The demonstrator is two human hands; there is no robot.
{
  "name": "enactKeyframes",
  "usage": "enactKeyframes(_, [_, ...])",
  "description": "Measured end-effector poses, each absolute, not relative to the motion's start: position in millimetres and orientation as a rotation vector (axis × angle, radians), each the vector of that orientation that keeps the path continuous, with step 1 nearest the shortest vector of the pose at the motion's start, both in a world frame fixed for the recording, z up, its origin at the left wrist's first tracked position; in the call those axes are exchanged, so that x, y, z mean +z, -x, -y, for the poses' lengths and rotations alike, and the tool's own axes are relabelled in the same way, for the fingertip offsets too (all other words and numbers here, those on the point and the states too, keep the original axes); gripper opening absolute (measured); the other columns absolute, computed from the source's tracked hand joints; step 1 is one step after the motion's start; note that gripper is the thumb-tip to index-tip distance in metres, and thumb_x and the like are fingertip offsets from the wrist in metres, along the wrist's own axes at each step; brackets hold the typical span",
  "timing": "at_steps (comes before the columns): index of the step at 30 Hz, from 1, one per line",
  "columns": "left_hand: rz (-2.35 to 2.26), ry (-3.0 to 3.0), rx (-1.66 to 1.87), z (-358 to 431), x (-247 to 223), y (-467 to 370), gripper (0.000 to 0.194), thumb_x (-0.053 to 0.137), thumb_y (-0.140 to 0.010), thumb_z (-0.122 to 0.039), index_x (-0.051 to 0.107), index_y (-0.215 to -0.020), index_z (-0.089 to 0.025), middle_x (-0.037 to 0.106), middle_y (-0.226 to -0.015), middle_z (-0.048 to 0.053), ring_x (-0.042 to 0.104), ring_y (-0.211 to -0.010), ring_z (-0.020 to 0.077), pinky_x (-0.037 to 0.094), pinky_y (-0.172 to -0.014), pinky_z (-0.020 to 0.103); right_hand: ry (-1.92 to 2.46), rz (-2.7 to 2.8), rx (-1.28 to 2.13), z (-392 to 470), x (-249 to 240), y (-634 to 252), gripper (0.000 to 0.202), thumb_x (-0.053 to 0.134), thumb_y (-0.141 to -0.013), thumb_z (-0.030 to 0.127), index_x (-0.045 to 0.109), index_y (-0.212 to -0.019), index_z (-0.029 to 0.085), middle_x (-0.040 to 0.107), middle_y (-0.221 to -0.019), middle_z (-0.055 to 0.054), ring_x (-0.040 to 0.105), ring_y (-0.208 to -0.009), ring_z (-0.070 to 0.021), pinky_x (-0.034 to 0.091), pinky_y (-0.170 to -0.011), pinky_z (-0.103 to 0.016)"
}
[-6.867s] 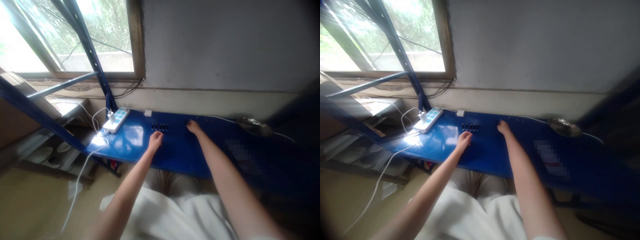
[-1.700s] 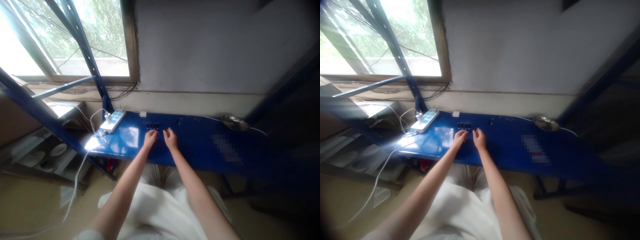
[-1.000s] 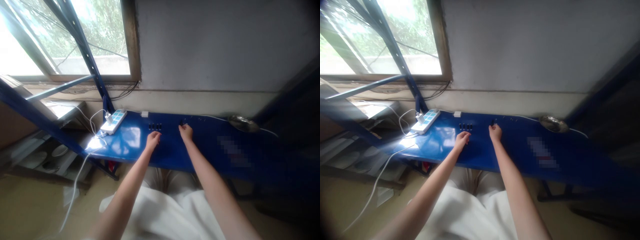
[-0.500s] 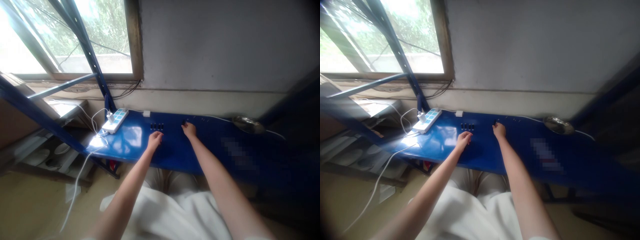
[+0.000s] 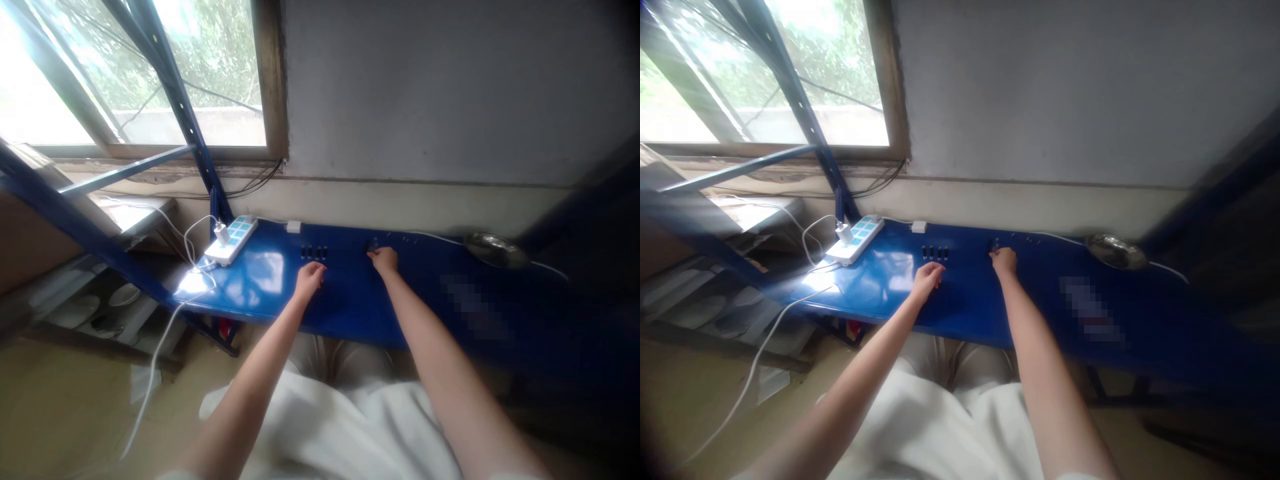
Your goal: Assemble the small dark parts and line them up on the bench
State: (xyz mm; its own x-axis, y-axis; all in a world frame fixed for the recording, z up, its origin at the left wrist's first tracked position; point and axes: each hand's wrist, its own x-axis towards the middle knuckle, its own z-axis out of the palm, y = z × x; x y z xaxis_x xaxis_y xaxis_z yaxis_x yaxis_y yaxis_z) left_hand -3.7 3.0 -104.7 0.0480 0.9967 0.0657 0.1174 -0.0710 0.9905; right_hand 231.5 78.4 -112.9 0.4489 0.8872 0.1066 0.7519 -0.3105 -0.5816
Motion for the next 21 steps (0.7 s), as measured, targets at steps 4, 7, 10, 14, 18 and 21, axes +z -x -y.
enactKeyframes(4, [-1.23, -1.371, 1.165, -2.7, -104.2, 3.9, 0.02, 0.049, -0.075, -0.03, 0.06, -0.075, -0.014, 0.049, -0.049, -0.004, 0.041, -0.037, 0.0053, 0.032, -0.038, 0.017, 2.153, 1.389, 0.337, -76.0, -109.9, -232.6, 0.022, 0.065, -0.071, 0.027, 0.07, -0.086, 0.012, 0.069, -0.086, -0.015, 0.065, -0.086, -0.0241, 0.049, -0.071, -0.028])
enactKeyframes(7, [-1.224, -1.367, 1.168, -2.8, -104.9, 3.9, 0.02, 0.049, -0.075, -0.03, 0.06, -0.075, -0.014, 0.049, -0.049, -0.004, 0.042, -0.037, 0.0056, 0.032, -0.039, 0.017, 2.138, 1.448, 0.435, -76.2, -105.6, -235.7, 0.02, 0.067, -0.07, 0.023, 0.068, -0.086, 0.011, 0.069, -0.08, -0.013, 0.066, -0.081, -0.0211, 0.05, -0.069, -0.026])
enactKeyframes(10, [-1.214, -1.367, 1.182, -3.3, -106.6, 4.0, 0.02, 0.049, -0.075, -0.03, 0.06, -0.075, -0.014, 0.049, -0.049, -0.004, 0.042, -0.037, 0.0056, 0.032, -0.039, 0.018, 2.146, 1.463, 0.623, -76.2, -96.6, -242.8, 0.026, 0.069, -0.067, 0.019, 0.065, -0.09, 0.007, 0.067, -0.064, -0.009, 0.065, -0.06, -0.0175, 0.05, -0.056, -0.025])
enactKeyframes(14, [-1.212, -1.375, 1.19, -3.4, -107.0, 4.4, 0.021, 0.049, -0.075, -0.032, 0.061, -0.075, -0.014, 0.049, -0.049, -0.004, 0.042, -0.037, 0.0056, 0.032, -0.039, 0.018, 2.111, 1.471, 0.837, -71.8, -79.4, -252.8, 0.018, 0.067, -0.069, 0.018, 0.064, -0.083, 0.007, 0.067, -0.063, -0.008, 0.06, -0.046, -0.013, 0.047, -0.046, -0.023])
enactKeyframes(18, [-1.228, -1.38, 1.18, -2.5, -104.6, 4.5, 0.021, 0.049, -0.075, -0.032, 0.062, -0.076, -0.014, 0.05, -0.049, -0.004, 0.043, -0.037, 0.0056, 0.034, -0.04, 0.018, 1.976, 1.615, 0.785, -60.0, -73.9, -239.8, 0.016, 0.065, -0.072, 0.024, 0.065, -0.077, 0.01, 0.069, -0.073, -0.009, 0.061, -0.049, -0.0118, 0.048, -0.053, -0.023])
enactKeyframes(21, [-1.227, -1.365, 1.184, -2.7, -104.5, 4.0, 0.021, 0.05, -0.075, -0.031, 0.061, -0.076, -0.014, 0.049, -0.049, -0.004, 0.042, -0.037, 0.0056, 0.034, -0.039, 0.018, 1.715, 1.69, 0.782, -49.9, -82.8, -207.3, 0.028, 0.065, -0.072, 0.026, 0.063, -0.096, 0.012, 0.069, -0.084, -0.009, 0.064, -0.063, -0.013, 0.051, -0.065, -0.026])
